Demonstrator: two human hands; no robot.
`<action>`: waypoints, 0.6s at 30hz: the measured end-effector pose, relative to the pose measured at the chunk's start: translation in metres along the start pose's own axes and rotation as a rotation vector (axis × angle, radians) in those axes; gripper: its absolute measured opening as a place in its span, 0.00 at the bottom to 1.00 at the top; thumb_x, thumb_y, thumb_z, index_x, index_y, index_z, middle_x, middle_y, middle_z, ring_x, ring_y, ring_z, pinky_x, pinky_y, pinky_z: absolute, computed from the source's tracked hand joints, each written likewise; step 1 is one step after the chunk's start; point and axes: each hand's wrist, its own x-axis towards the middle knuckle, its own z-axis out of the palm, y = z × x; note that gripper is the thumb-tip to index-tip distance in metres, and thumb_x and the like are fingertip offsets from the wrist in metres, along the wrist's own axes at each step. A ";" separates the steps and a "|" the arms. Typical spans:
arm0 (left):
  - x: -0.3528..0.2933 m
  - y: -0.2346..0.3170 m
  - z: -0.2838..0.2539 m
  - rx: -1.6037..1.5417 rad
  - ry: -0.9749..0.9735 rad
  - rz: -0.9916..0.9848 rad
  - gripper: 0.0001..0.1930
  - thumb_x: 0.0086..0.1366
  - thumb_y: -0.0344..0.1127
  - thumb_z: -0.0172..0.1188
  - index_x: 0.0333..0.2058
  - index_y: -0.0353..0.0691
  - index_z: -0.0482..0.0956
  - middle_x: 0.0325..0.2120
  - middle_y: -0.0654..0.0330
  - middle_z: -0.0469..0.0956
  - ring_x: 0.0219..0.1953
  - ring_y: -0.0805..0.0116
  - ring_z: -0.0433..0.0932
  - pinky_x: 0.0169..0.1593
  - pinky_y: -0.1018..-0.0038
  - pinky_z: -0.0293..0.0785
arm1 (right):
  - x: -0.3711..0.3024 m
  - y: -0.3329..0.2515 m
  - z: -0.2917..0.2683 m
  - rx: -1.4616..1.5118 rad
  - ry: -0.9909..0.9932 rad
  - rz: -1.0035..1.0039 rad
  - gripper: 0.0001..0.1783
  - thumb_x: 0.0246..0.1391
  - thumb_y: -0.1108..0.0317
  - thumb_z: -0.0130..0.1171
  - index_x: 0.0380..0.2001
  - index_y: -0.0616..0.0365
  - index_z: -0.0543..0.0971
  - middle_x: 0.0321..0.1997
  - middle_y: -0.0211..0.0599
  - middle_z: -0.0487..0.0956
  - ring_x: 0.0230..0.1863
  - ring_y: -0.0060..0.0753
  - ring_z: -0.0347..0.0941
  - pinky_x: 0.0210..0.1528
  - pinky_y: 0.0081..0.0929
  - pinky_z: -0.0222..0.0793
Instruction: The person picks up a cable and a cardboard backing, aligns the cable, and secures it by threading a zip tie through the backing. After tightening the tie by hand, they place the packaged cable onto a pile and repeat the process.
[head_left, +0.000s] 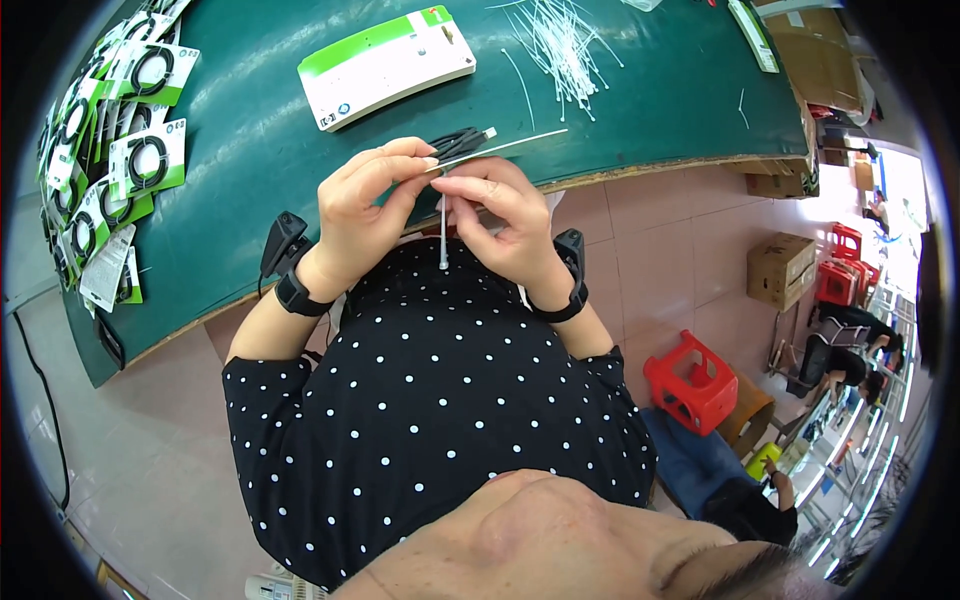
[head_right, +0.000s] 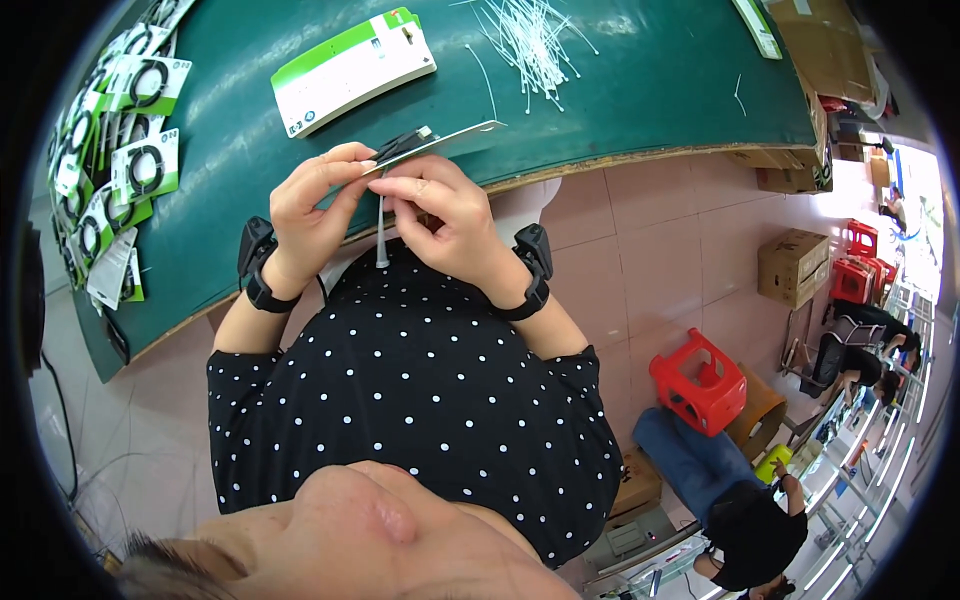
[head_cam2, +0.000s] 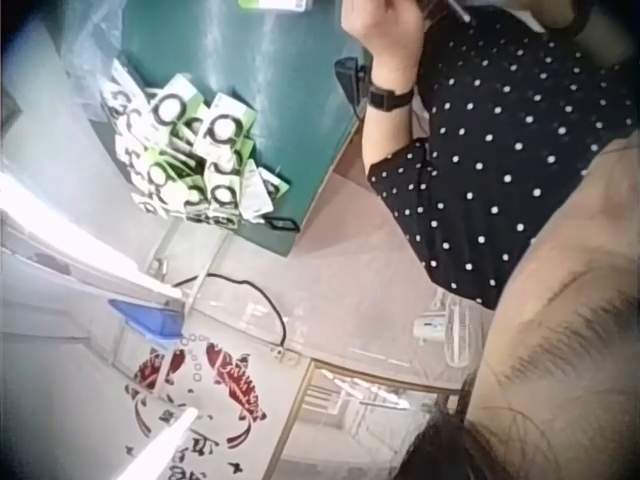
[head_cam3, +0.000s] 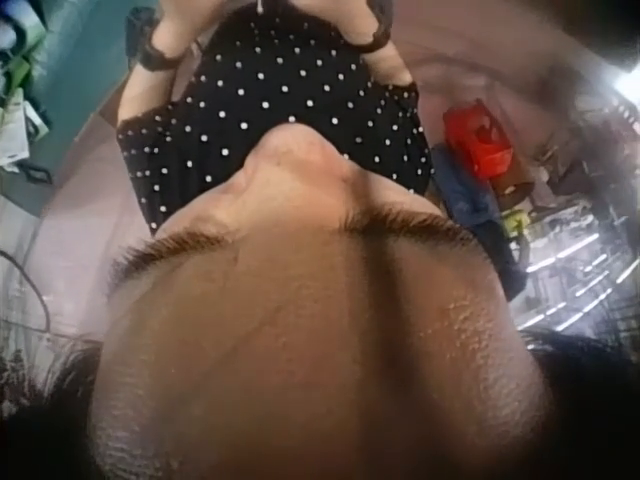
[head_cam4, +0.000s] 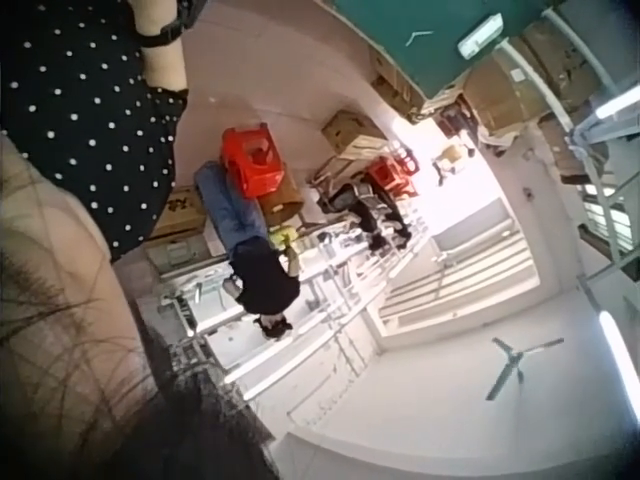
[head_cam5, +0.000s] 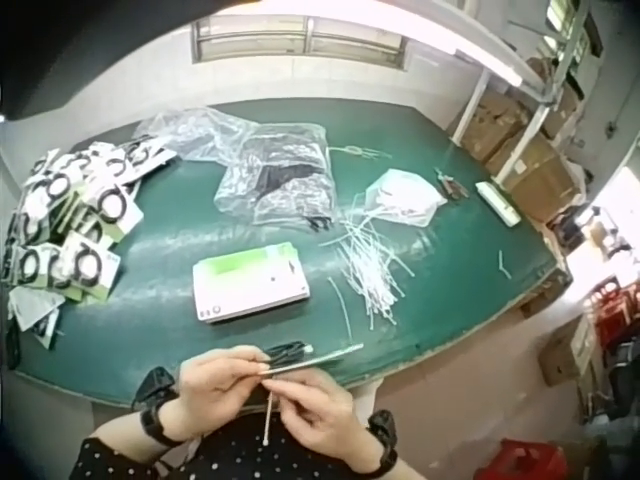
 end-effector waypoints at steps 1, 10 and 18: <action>0.000 0.000 0.000 -0.013 -0.007 -0.016 0.09 0.49 0.19 0.64 0.31 0.34 0.80 0.34 0.54 0.81 0.33 0.62 0.81 0.37 0.75 0.76 | 0.002 0.002 -0.002 -0.135 -0.005 -0.127 0.12 0.49 0.83 0.60 0.39 0.63 0.79 0.39 0.39 0.76 0.31 0.25 0.75 0.31 0.18 0.73; -0.002 -0.002 -0.004 -0.302 -0.150 -0.335 0.08 0.55 0.20 0.62 0.35 0.31 0.79 0.36 0.55 0.81 0.36 0.73 0.79 0.41 0.78 0.76 | 0.015 0.000 -0.009 -0.392 0.034 -0.466 0.13 0.44 0.83 0.63 0.36 0.61 0.79 0.36 0.40 0.77 0.30 0.31 0.75 0.28 0.21 0.72; 0.007 -0.003 -0.007 -0.508 -0.328 -0.555 0.07 0.58 0.22 0.61 0.36 0.28 0.78 0.36 0.55 0.81 0.37 0.75 0.78 0.43 0.79 0.76 | 0.011 -0.005 -0.015 -0.342 0.022 -0.333 0.12 0.46 0.85 0.60 0.35 0.63 0.77 0.34 0.40 0.78 0.30 0.26 0.76 0.29 0.18 0.73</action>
